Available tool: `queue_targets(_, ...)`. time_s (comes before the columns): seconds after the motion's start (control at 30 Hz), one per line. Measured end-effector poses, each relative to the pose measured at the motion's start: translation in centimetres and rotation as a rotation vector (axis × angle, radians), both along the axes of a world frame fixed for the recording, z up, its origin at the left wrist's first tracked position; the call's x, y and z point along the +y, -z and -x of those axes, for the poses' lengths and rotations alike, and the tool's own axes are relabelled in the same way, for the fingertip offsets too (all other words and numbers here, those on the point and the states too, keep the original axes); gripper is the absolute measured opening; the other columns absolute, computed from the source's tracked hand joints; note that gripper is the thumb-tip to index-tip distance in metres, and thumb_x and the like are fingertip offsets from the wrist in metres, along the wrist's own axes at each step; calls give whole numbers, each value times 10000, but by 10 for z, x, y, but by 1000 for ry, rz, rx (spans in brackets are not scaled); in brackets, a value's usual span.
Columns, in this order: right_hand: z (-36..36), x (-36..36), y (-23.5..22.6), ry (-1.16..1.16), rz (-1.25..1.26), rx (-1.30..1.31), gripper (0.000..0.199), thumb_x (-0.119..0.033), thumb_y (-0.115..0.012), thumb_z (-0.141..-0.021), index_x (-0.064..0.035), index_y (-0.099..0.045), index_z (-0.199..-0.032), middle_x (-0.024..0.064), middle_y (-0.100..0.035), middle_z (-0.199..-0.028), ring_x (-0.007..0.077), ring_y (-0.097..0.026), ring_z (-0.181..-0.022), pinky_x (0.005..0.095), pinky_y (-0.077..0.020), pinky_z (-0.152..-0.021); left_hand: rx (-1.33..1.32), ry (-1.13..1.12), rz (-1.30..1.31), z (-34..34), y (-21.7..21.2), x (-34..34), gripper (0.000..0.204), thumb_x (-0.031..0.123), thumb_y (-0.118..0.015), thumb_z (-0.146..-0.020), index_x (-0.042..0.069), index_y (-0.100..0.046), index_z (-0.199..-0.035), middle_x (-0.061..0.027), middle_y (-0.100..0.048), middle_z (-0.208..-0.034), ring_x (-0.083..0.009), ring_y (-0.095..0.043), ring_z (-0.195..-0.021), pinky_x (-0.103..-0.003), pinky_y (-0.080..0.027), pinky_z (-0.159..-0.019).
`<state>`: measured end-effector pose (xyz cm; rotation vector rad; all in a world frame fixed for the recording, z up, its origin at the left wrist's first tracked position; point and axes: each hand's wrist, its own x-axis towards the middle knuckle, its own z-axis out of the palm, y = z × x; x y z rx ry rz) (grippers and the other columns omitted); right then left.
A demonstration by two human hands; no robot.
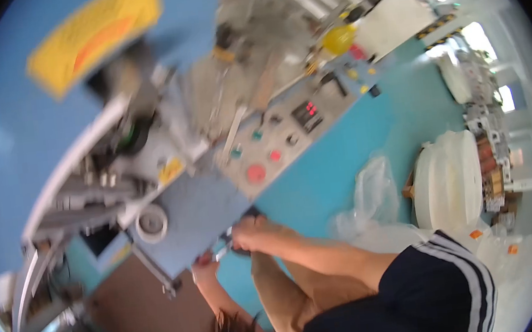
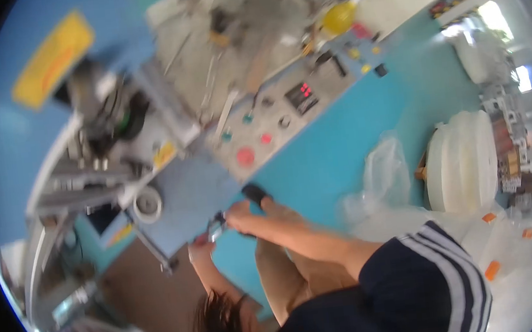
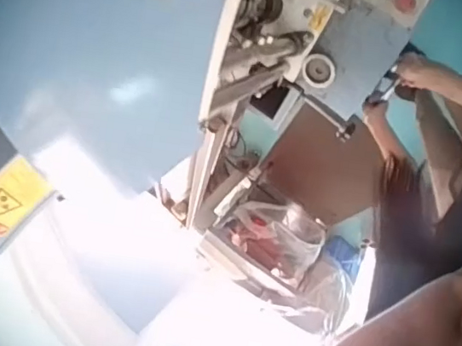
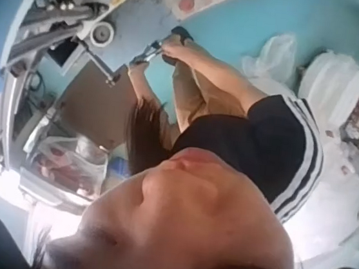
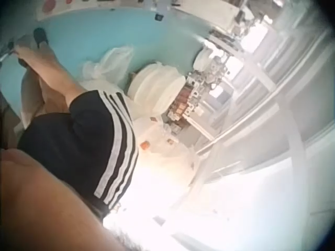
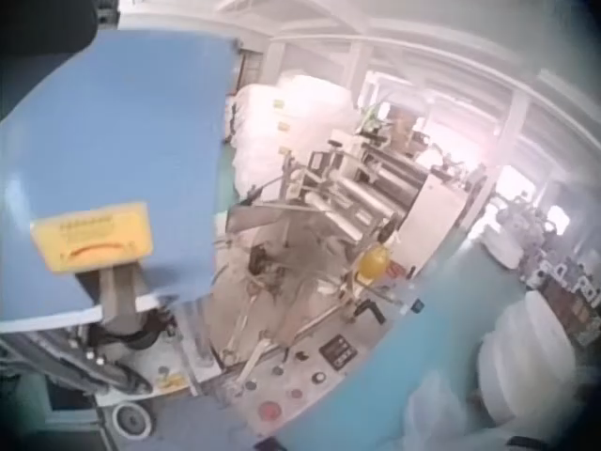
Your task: Operating and adjusting industrial paper processing equipment, including handling large paper rolls and checking control panels.
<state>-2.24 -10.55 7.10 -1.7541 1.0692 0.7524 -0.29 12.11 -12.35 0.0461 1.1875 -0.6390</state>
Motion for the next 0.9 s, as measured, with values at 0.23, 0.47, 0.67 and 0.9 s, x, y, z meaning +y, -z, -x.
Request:
queue_targets(0.23, 10, -14, 18, 824, -281, -89, 127, -66, -504, -802, 53, -520, -763, 146, -535, -678, 187, -519, -524, 273, -409, -366, 203, 67, -24, -30, -122, -73, 236, 24, -318, -839, 91, -332, -613, 1, -307, -484, -118, -352, -455, -226, -348, -460)
queue_targets(0.47, 12, -70, 114, 559, -431, 127, 185, -199, -525, -837, -54, -520, -951, 109, -589, -811, 209, -579, -669, 370, -509, -637, 96, -123, -381, -8, -159, -115, 208, 77, -332, -835, 74, -332, -627, -68, -368, -549, -177, -413, -518, -278, -383, -483)
queue_targets(0.67, 2, -89, 171, 14, -749, 341, 166, -238, -568, -844, -75, -574, -872, -2, -610, -721, 109, -524, -550, 236, -382, -470, 135, 56, -743, -11, -177, -147, 242, 155, -277, -852, -4, -442, -772, -137, -497, -635, -235, -448, -563, -381, -394, -519)
queue_targets(0.9, 17, -43, 78, 797, -794, 108, 178, -71, -478, -805, -89, -414, -640, -5, -366, -522, 94, -293, -394, 235, -257, -367, 116, 101, -802, -9, -175, -125, 411, 319, -221, -904, 2, -466, -810, -112, -502, -618, -226, -445, -537, -363, -400, -494)
